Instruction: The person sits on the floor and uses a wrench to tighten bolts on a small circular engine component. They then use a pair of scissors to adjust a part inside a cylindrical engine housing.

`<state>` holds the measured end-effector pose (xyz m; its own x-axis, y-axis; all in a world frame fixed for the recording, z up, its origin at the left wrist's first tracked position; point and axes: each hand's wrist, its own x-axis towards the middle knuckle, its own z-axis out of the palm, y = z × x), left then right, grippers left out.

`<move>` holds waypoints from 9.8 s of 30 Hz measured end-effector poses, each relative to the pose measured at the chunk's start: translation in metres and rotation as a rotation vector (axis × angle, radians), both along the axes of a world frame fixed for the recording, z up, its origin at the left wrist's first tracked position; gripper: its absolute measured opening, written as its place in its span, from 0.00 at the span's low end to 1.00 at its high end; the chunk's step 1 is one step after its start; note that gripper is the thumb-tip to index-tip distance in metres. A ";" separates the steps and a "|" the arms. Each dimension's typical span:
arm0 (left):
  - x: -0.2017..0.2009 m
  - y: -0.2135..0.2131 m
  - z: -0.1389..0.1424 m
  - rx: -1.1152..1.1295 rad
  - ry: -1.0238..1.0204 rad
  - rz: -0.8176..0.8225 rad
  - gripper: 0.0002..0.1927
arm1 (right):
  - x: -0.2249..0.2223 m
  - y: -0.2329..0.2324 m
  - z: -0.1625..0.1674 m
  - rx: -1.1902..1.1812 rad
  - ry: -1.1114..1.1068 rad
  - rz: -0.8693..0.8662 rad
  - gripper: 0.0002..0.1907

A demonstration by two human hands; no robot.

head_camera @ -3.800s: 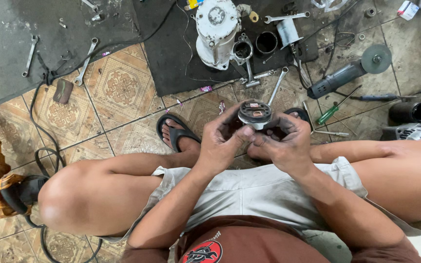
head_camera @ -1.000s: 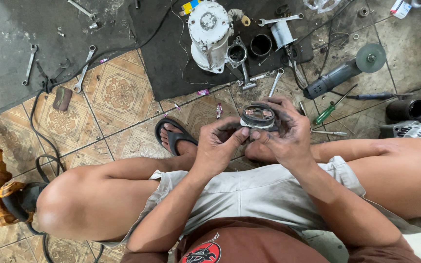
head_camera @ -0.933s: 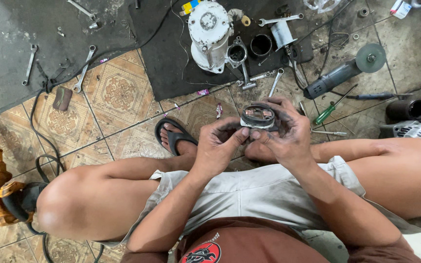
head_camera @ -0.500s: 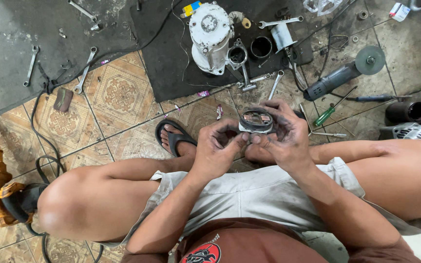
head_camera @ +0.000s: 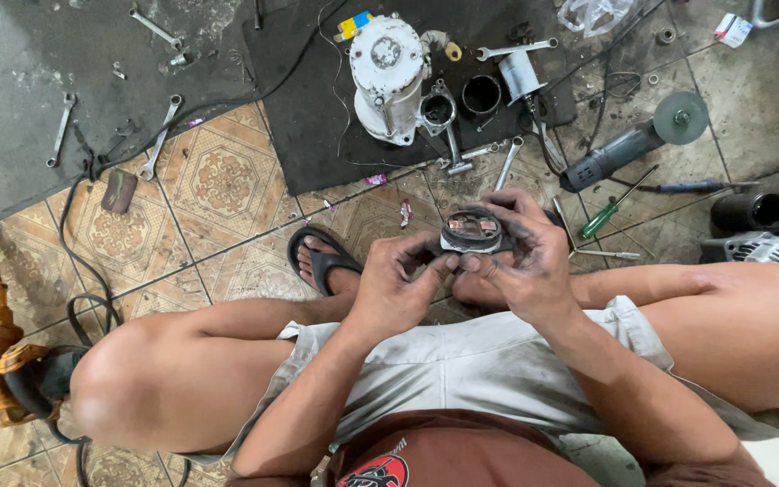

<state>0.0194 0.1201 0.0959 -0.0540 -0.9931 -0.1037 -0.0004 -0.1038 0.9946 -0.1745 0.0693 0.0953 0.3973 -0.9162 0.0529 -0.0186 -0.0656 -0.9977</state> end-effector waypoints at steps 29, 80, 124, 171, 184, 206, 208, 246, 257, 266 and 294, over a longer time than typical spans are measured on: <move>0.001 -0.002 0.006 -0.047 -0.063 -0.049 0.06 | 0.001 0.000 0.008 0.025 0.030 -0.024 0.26; -0.001 -0.005 0.011 -0.060 -0.147 -0.044 0.06 | 0.000 -0.001 0.006 0.150 -0.084 0.000 0.27; 0.045 -0.024 0.029 -0.176 -0.440 0.345 0.21 | 0.024 -0.112 -0.193 -0.019 1.133 0.226 0.16; 0.061 -0.016 0.019 -0.127 0.160 0.489 0.21 | 0.056 -0.086 -0.217 -0.198 1.071 0.281 0.12; 0.061 -0.016 0.021 -0.125 0.100 0.495 0.20 | 0.045 -0.094 -0.221 -0.226 0.946 0.227 0.15; 0.059 -0.017 0.017 -0.107 0.074 0.479 0.18 | 0.060 -0.078 -0.201 -0.229 1.090 0.333 0.15; 0.059 -0.017 0.016 -0.111 0.083 0.476 0.18 | 0.060 -0.077 -0.201 -0.221 1.092 0.329 0.17; 0.057 -0.023 0.002 -0.015 0.191 0.508 0.14 | 0.067 -0.057 -0.082 0.439 -0.372 0.177 0.19; 0.056 -0.024 0.001 -0.044 0.197 0.511 0.15 | 0.075 -0.053 -0.070 0.520 -0.514 0.176 0.16; 0.053 -0.028 -0.013 -0.062 0.188 0.552 0.15 | 0.080 -0.046 -0.071 0.469 -0.415 0.036 0.15; 0.047 -0.031 -0.024 -0.071 0.212 0.558 0.14 | 0.092 -0.032 -0.099 0.333 -0.385 -0.105 0.15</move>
<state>0.0660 0.0889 0.0716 0.4657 -0.8813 -0.0802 0.2341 0.0353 0.9716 -0.0827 0.0372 -0.0040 0.3118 -0.9420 -0.1242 0.3646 0.2394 -0.8999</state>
